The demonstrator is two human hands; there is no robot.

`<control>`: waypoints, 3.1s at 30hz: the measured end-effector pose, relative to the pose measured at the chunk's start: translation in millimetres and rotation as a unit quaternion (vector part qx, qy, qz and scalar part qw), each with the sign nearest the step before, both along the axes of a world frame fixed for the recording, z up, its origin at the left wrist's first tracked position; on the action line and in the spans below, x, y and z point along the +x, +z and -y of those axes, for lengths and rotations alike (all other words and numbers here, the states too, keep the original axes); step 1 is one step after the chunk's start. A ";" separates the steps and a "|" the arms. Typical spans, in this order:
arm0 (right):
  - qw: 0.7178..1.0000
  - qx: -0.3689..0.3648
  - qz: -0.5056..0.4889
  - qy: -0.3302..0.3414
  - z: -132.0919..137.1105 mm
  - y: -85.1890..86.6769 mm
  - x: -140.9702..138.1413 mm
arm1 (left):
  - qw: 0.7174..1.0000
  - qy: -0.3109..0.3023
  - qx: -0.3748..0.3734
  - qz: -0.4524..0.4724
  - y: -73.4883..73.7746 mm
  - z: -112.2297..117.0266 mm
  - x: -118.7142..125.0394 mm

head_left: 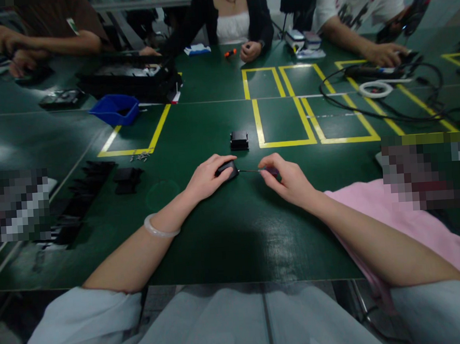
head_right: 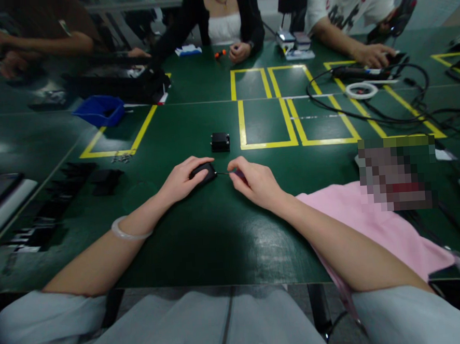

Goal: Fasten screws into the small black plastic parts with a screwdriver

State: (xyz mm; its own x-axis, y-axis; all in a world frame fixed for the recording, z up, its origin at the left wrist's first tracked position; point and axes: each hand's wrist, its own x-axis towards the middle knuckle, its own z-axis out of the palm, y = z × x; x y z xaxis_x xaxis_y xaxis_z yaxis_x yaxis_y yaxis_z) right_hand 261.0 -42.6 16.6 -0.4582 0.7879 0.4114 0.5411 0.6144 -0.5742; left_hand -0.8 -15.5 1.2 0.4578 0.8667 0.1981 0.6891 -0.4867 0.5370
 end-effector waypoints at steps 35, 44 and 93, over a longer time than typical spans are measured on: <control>0.997 0.068 0.009 0.028 -1.3 -0.3 1.1 | 1.000 -0.010 -0.002 0.003 -1.6 -0.8 -0.3; 0.999 0.048 0.012 0.013 -0.5 -1.2 -0.1 | 1.000 -0.010 -0.002 -0.002 -1.5 -1.1 -0.8; 1.000 0.015 0.007 -0.003 -1.3 -0.4 0.4 | 1.000 -0.005 -0.008 -0.001 -0.8 -1.1 -1.5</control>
State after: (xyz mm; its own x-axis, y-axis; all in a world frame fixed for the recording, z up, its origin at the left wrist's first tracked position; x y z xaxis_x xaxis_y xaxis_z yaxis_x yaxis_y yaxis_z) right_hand 261.4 -41.3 16.2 -0.4593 0.7786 0.4277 0.5529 0.6274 -0.5484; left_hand -2.3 -14.3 0.5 0.4678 0.8645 0.1838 0.6853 -0.4861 0.5423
